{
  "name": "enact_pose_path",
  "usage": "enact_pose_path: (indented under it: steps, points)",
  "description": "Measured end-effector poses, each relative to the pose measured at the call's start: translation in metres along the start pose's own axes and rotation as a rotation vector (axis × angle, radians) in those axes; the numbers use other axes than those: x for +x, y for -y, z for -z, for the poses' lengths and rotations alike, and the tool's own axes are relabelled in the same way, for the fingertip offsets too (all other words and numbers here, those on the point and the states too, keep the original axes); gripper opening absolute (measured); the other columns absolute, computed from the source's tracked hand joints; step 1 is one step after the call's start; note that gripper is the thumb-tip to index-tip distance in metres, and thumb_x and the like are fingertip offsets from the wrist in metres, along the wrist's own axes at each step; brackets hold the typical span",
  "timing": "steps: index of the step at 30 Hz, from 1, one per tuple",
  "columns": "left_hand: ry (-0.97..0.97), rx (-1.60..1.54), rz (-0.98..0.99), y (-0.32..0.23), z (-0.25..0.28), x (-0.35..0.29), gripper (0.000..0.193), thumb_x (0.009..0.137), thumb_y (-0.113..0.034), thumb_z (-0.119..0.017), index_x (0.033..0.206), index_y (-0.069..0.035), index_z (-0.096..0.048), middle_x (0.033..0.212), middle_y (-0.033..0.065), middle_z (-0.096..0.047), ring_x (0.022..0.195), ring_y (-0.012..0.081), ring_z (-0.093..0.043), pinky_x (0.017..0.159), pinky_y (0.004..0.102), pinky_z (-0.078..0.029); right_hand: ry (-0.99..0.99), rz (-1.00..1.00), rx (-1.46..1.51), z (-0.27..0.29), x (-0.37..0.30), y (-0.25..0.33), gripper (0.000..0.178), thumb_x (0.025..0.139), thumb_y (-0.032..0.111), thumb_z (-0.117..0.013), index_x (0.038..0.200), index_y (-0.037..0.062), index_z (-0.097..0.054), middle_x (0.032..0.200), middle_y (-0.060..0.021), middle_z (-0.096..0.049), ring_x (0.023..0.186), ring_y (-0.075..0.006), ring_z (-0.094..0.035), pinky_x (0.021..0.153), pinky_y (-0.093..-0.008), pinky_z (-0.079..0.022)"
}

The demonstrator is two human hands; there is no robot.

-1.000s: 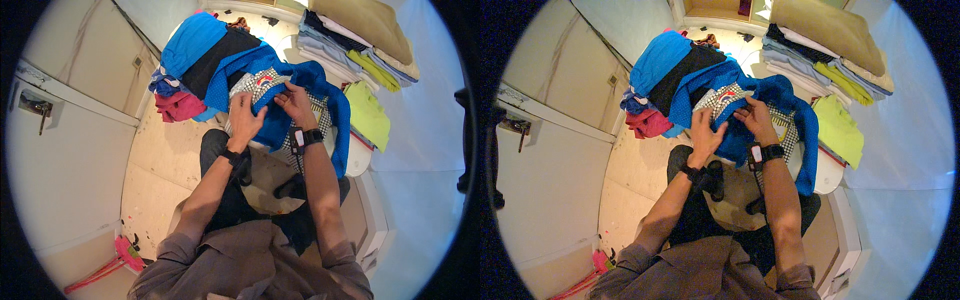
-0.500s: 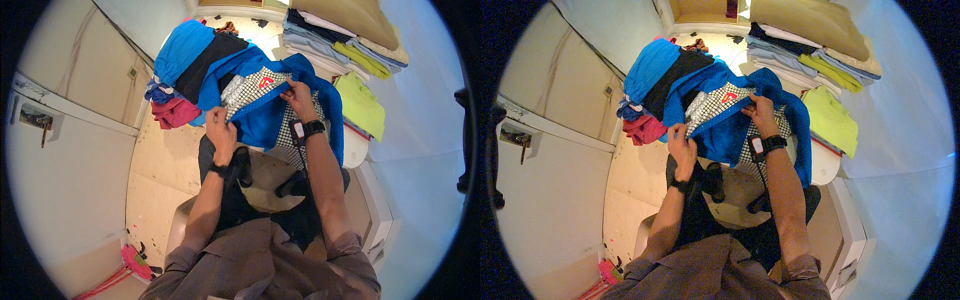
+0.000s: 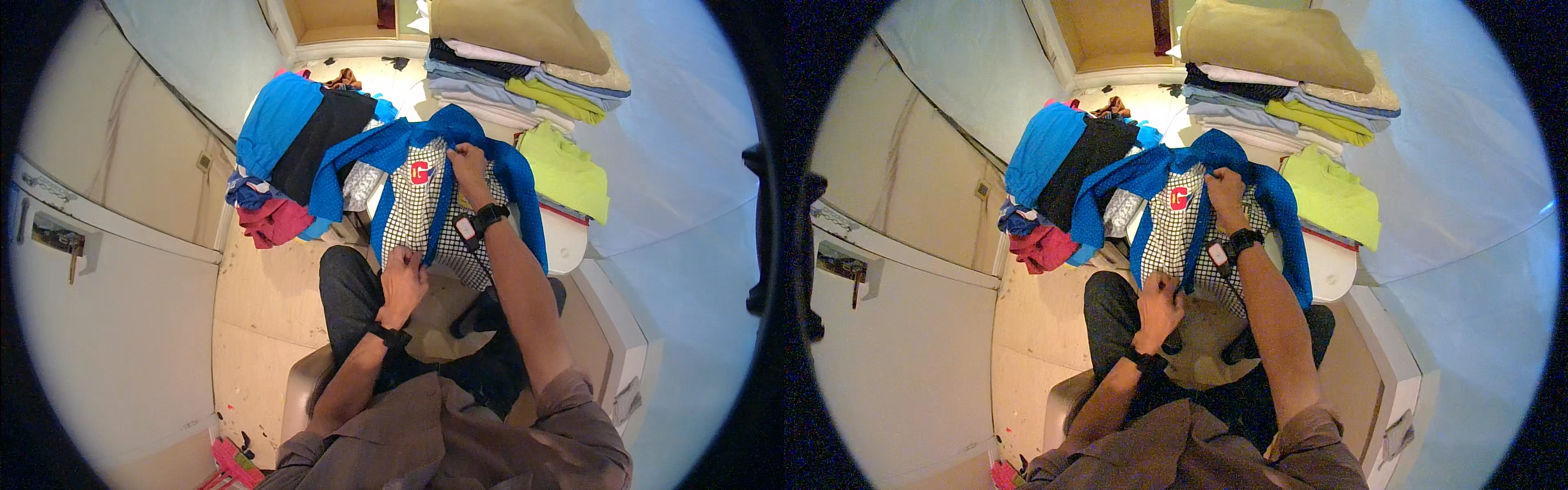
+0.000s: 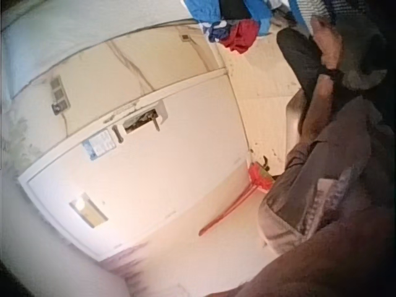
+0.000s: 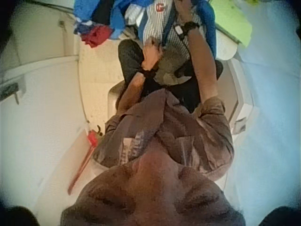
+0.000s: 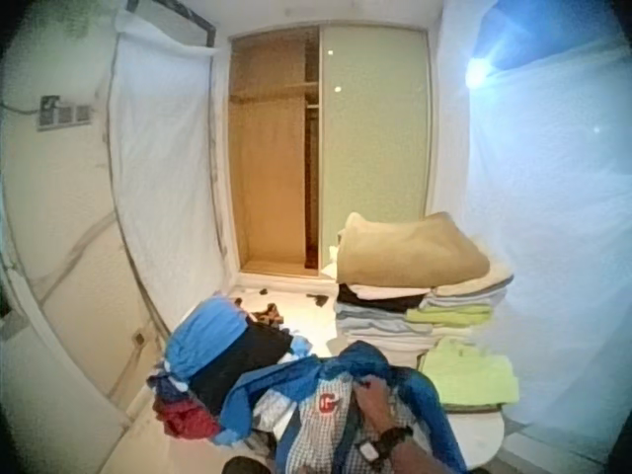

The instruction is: The person folds a blue and white checkered shirt, a blue t-shirt, and a pair of black pants on a white surface. The person places each folded item into a neat stack.

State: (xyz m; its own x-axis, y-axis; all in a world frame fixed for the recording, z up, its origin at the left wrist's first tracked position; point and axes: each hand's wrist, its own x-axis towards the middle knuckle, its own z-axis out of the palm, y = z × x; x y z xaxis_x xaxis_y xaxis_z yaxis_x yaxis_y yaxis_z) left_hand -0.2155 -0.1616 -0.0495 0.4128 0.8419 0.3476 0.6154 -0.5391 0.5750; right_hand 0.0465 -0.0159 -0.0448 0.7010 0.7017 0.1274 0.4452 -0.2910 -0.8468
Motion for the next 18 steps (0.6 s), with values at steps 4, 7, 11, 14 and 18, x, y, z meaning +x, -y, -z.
enact_pose_path:
  steps: [4,7,11,14,18]
  points:
    - [-0.084,-0.091,0.096,0.001,0.011,0.03,0.028,0.082,-0.024,-0.079,0.097,-0.002,-0.073,0.095,0.0125,-0.063,0.089,0.0347,-0.063,0.074,0.0439,-0.052,0.01,0.03,-0.062,0.009,-0.006,-0.008,0.026,0.087,0.019,-0.075,0.097,-0.0044,-0.073,0.084,-0.0153,-0.073,0.078,-0.0224,-0.069,0.073,-0.0346,-0.053]
    - [-0.096,-0.089,0.341,0.04,-0.008,0.093,0.03,0.086,-0.031,-0.074,0.091,-0.001,-0.073,0.093,0.0185,-0.069,0.089,0.0385,-0.066,0.077,0.0468,-0.052,0.036,-0.021,-0.059,0.011,-0.013,-0.015,0.041,0.086,0.032,-0.076,0.101,-0.0052,-0.072,0.088,-0.0167,-0.073,0.079,-0.0247,-0.069,0.073,-0.0363,-0.053]
    - [-0.022,-0.248,0.615,0.065,-0.001,0.177,0.039,0.088,-0.035,-0.074,0.072,0.0,-0.066,0.07,0.0147,-0.069,0.059,0.0281,-0.064,0.057,0.04,-0.05,0.049,0.026,-0.19,0.017,-0.036,-0.003,0.069,0.081,0.052,-0.076,0.118,-0.0061,-0.068,0.087,-0.0168,-0.072,0.082,-0.0293,-0.069,0.074,-0.04,-0.054]
    - [0.095,-1.137,1.037,0.081,0.002,0.214,0.032,0.095,-0.032,-0.067,0.073,-0.013,-0.053,0.061,0.0008,-0.054,0.044,0.011,-0.042,0.041,0.0254,-0.031,0.004,0.139,-0.322,0.012,-0.041,-0.016,0.067,0.08,0.048,-0.078,0.118,-0.0056,-0.068,0.083,-0.0172,-0.071,0.081,-0.0307,-0.069,0.074,-0.0419,-0.053]
    - [-0.194,-1.475,1.16,0.1,-0.001,0.229,0.024,0.097,-0.019,-0.063,0.076,-0.014,-0.052,0.066,-0.001,-0.049,0.051,0.01,-0.038,0.042,0.0272,-0.029,0.071,0.078,-0.332,0.009,-0.051,-0.004,0.048,0.085,0.031,-0.075,0.118,-0.003,-0.067,0.102,-0.0286,-0.071,0.097,-0.0432,-0.069,0.088,-0.0492,-0.054]
